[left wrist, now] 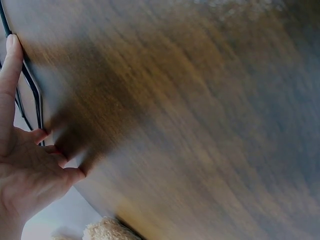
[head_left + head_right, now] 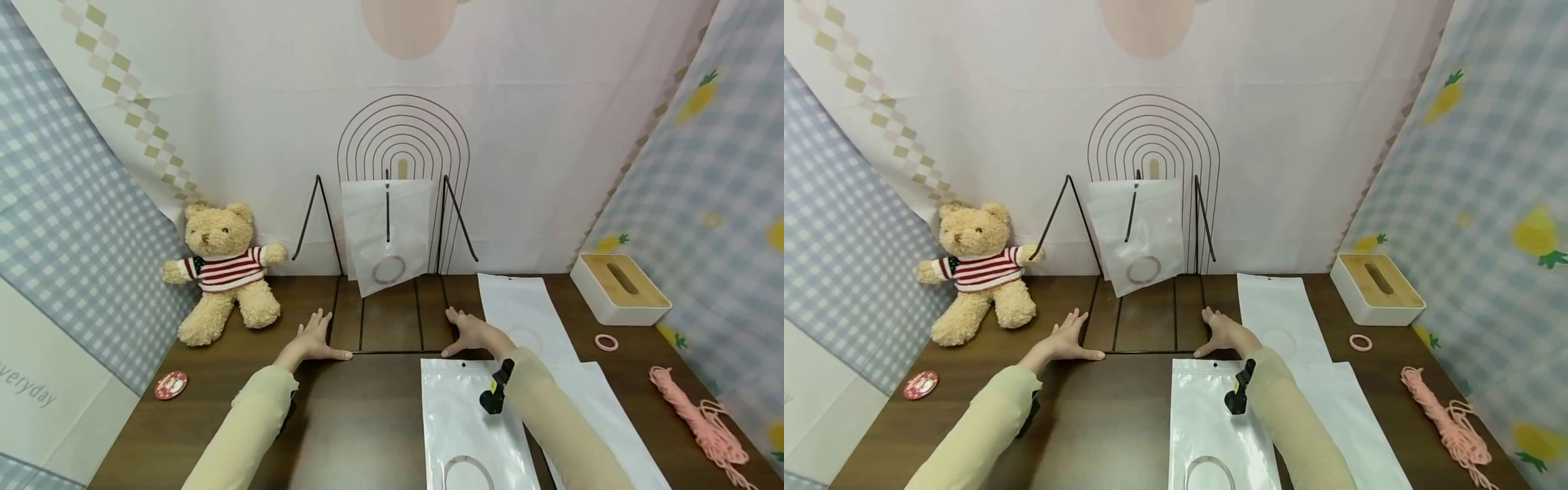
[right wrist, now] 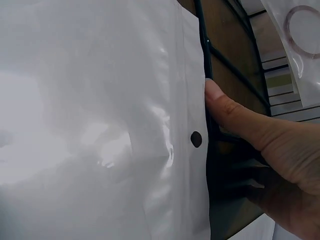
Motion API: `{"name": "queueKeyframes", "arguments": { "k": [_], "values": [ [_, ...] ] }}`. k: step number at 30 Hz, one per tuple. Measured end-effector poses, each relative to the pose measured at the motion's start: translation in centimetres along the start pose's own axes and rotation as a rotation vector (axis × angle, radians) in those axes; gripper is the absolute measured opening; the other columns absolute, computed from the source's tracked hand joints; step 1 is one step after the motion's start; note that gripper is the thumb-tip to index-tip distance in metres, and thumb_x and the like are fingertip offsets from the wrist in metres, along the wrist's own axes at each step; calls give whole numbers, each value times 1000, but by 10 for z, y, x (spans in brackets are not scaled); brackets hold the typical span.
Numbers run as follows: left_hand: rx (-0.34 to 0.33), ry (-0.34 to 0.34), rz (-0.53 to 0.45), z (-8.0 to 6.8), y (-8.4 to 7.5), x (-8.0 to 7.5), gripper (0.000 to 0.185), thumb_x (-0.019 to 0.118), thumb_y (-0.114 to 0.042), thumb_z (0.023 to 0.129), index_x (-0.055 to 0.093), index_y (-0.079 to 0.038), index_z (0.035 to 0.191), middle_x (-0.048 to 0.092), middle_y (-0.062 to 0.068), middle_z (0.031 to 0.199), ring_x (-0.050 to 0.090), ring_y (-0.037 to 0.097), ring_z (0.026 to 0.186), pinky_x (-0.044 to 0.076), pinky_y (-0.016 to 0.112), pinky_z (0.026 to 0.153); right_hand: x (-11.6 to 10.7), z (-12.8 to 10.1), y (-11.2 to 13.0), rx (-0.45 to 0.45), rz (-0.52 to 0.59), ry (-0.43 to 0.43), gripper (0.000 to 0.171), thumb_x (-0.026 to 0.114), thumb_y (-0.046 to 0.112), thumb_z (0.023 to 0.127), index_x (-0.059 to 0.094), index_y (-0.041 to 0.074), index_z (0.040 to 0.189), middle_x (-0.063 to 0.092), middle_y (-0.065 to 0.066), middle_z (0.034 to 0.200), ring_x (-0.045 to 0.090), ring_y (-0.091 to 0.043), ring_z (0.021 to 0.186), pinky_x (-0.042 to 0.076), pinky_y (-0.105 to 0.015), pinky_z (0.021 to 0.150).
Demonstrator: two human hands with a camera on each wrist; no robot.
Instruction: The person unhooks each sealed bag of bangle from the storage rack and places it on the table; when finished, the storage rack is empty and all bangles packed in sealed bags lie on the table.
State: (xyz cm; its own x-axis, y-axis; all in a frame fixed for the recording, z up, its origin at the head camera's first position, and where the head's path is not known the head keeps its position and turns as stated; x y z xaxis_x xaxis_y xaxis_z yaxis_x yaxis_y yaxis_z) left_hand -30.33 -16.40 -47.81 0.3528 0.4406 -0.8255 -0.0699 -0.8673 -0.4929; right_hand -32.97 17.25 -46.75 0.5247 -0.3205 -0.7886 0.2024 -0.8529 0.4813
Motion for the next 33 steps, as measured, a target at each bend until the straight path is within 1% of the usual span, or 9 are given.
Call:
{"name": "queueKeyframes", "arguments": {
  "k": [4, 10, 14, 17, 20, 25, 28, 31, 33],
  "values": [
    [-10, 4, 6, -3, 4, 0, 111, 73, -51, 70, 12, 3, 145, -1, 27, 151, -1, 40, 140, 4, 60, 109, 1, 1, 3, 3, 5, 14, 100, 74, 33, 74, 12, 2, 146, 5, -21, 152, 8, -45, 137, 17, -58, 108],
    [-18, 7, 55, 3, 1, -7, 110, 71, -53, 71, 12, 4, 145, 1, 28, 151, 1, 39, 140, 7, 59, 110, -7, 4, 3, -9, 6, 10, 101, 75, 33, 74, 11, 1, 146, 4, -24, 151, 6, -45, 138, 16, -60, 108],
    [-18, 9, 90, 10, -10, -11, 110, 72, -50, 72, 10, 4, 145, 3, 29, 150, 5, 40, 140, 12, 56, 111, -13, 3, -1, -7, 14, 17, 102, 73, 35, 75, 9, 2, 146, 2, -25, 151, 4, -46, 137, 14, -61, 107],
    [20, -45, 72, 18, -26, -15, 111, 72, -49, 72, 6, 2, 146, 5, 28, 150, 8, 40, 140, 17, 54, 111, -17, 2, -5, -11, 4, 8, 101, 73, 34, 75, 9, 0, 146, 2, -27, 150, 4, -47, 137, 14, -60, 107],
    [66, -174, -6, 23, -45, -24, 112, 70, -52, 72, 3, -4, 147, 7, 22, 152, 10, 36, 141, 22, 54, 109, -19, 1, -6, -8, 9, 4, 101, 73, 32, 75, 9, 0, 146, 2, -27, 150, 3, -47, 137, 13, -60, 108],
    [145, -489, -264, 15, -77, -57, 102, 68, -49, 76, 9, -8, 148, 14, 14, 153, 18, 31, 140, 24, 51, 109, -10, 1, -2, -8, 23, 38, 102, 74, 34, 75, 9, 1, 146, 2, -27, 150, 4, -48, 136, 13, -60, 108],
    [253, -668, -401, 13, -97, -79, 90, 67, -42, 80, 17, -5, 145, 25, 15, 149, 27, 30, 137, 27, 46, 109, -7, 0, -2, 0, 25, 34, 102, 74, 33, 74, 9, 1, 146, 2, -27, 150, 4, -48, 136, 14, -60, 108],
    [352, -794, -523, 14, -112, -97, 76, 66, -33, 83, 27, -2, 140, 37, 16, 142, 36, 28, 132, 32, 43, 107, -5, 1, -2, 9, 30, 17, 101, 75, 32, 74, 10, 2, 146, 3, -26, 150, 5, -48, 136, 14, -60, 108],
    [393, -849, -594, 15, -117, -105, 66, 65, -28, 84, 33, -2, 137, 44, 15, 135, 42, 26, 127, 36, 40, 105, -2, 1, -2, 6, 33, 14, 102, 75, 32, 73, 11, 2, 146, 4, -26, 150, 6, -48, 136, 14, -61, 107]
  ]
}}
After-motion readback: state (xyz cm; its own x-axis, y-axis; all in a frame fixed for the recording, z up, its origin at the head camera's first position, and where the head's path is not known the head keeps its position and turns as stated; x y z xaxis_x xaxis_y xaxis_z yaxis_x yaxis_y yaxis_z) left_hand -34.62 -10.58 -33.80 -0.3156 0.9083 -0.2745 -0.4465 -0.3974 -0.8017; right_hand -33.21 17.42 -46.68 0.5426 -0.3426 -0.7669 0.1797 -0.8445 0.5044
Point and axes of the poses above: each hand's wrist, its own z-axis towards the middle knuckle, its own x-axis out of the palm, y = z × x, the point moved 2 cm from there along z, towards the middle knuckle
